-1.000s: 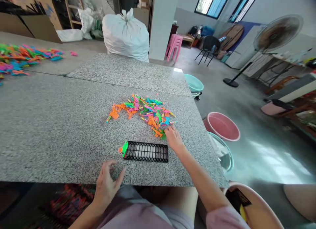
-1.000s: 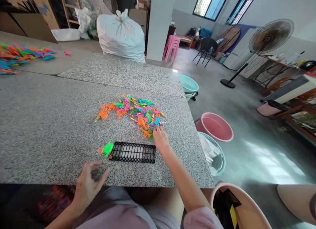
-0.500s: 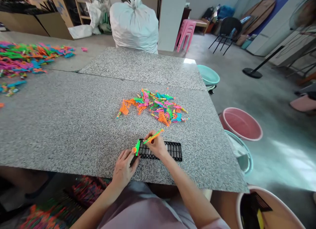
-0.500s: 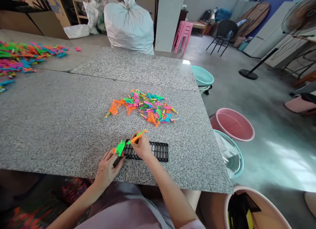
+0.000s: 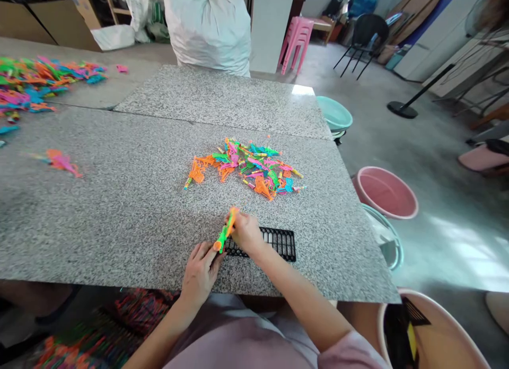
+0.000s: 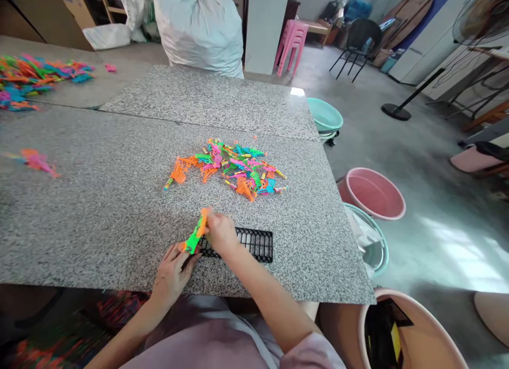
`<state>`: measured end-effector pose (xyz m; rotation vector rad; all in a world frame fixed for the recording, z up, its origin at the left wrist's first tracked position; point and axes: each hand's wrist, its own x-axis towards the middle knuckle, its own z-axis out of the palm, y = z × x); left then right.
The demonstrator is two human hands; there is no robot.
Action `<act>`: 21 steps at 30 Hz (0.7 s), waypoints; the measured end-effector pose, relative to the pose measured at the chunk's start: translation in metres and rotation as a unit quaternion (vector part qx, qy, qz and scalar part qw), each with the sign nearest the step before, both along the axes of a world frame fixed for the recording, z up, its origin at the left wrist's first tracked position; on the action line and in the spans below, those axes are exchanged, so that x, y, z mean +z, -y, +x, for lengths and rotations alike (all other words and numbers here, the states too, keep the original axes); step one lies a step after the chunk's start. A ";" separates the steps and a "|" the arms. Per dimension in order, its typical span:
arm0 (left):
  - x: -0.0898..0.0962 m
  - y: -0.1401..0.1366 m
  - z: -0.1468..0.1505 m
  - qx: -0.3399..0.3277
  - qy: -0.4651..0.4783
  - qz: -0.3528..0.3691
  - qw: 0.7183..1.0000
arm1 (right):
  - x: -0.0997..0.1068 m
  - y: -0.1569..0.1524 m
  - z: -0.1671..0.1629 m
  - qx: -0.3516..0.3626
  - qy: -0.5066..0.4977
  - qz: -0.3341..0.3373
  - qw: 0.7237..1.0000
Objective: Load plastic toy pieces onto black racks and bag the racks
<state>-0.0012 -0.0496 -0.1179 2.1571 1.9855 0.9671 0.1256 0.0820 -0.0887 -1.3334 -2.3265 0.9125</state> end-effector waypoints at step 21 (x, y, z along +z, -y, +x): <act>-0.008 0.001 -0.003 -0.024 -0.026 0.111 0.993 | 0.008 -0.069 0.127 -0.112 0.241 0.208 0.941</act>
